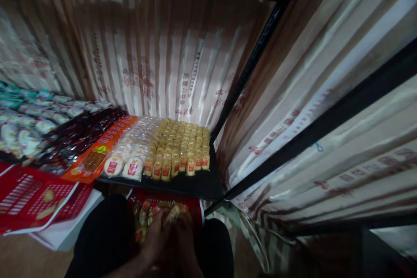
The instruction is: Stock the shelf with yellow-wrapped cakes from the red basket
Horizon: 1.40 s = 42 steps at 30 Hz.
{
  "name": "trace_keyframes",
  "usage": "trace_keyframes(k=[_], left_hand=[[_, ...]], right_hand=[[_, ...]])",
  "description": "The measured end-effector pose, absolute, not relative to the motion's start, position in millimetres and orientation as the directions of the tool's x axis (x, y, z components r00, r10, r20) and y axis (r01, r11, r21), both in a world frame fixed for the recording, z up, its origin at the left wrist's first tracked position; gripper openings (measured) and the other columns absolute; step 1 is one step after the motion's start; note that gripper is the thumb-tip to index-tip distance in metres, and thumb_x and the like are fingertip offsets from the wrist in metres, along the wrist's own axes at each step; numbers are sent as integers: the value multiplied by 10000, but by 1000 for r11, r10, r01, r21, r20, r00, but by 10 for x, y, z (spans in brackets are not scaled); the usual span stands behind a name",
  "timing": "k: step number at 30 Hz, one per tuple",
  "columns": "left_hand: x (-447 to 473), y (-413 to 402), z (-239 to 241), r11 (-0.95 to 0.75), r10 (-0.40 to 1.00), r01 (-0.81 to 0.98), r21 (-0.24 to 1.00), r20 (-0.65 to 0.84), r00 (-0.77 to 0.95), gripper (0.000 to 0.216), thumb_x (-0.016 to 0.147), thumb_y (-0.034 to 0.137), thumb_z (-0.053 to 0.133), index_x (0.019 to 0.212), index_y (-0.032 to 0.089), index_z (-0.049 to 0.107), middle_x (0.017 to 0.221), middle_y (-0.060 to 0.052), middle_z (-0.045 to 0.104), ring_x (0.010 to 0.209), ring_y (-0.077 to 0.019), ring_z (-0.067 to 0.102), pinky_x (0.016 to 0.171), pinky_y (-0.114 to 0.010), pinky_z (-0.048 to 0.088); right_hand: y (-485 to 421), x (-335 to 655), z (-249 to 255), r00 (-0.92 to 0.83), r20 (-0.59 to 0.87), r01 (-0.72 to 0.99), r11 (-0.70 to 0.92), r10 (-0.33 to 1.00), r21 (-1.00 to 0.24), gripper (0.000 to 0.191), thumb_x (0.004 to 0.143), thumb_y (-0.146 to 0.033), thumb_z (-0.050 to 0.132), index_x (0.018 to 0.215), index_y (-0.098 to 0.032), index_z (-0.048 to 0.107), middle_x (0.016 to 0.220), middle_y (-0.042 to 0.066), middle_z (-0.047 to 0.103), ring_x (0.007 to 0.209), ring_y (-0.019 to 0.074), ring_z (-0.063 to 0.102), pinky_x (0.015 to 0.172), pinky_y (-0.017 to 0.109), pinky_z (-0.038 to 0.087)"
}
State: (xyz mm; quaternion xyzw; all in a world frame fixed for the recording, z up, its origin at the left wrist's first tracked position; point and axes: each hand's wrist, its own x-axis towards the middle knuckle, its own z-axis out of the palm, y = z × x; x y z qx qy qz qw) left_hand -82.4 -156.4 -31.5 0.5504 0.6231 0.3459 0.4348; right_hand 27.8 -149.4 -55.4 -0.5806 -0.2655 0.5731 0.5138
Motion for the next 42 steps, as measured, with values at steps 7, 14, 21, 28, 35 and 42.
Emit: trace_keyframes(k=[7, 14, 21, 28, 35, 42], left_hand=[[-677, -1484, -4, 242, 970, 218, 945, -230, -79, 227, 727, 275, 490, 909, 173, 579, 935, -84, 666, 881, -216, 619, 826, -326, 457], [-549, -1325, 129, 290, 956, 9, 957, -290, -46, 187, 650, 230, 597, 825, 169, 573, 741, -24, 654, 690, -168, 607, 648, -251, 466], [-527, -1099, 307, 317, 948, -8, 949, -317, -11, 239, 630, 304, 571, 823, 162, 572, 629, 29, 548, 559, -123, 522, 466, -200, 398], [-497, -925, 554, 342, 931, -51, 938, -331, 154, 306, 631, 378, 519, 837, 156, 556, 543, 48, 536, 423, -97, 479, 424, -201, 350], [-397, -756, 746, 464, 863, -24, 885, -446, 235, 232, 636, 322, 481, 773, 157, 571, 409, 76, 465, 317, -73, 375, 362, -187, 249], [-388, -519, 774, 709, 685, -30, 704, -679, 265, 195, 669, 299, 447, 566, 144, 507, 396, 38, 466, 303, -57, 367, 351, -177, 170]], right_hand=[[-1491, 370, -179, 259, -385, -398, -266, 886, -878, 527, 503, -361, 765, 970, -180, 601, 902, 66, 701, 863, 232, 656, 770, 328, 503], [-1361, 511, -86, 235, -295, -323, -212, 926, -922, 614, 621, -380, 694, 1162, -173, 489, 1015, 101, 661, 917, 231, 643, 802, 353, 507], [-1387, 669, 107, 320, 134, 375, 5, 938, -927, 436, 812, -381, 511, 1210, -204, 520, 1253, 126, 509, 1089, 239, 542, 821, 364, 512], [-1395, 897, 236, 39, 442, 788, 245, 896, -566, 374, 874, -255, 435, 1237, -273, 524, 1346, 64, 458, 1236, 249, 386, 989, 480, 385], [-1208, 1079, 350, -47, 458, 774, 322, 888, -545, 277, 892, -183, 370, 1045, -210, 600, 1183, 62, 590, 1212, 212, 424, 1000, 447, 382], [-1128, 1141, 341, -121, 365, 667, 348, 923, -659, 366, 860, -281, 477, 1214, -199, 509, 1220, 84, 562, 1168, 203, 476, 996, 398, 399]])
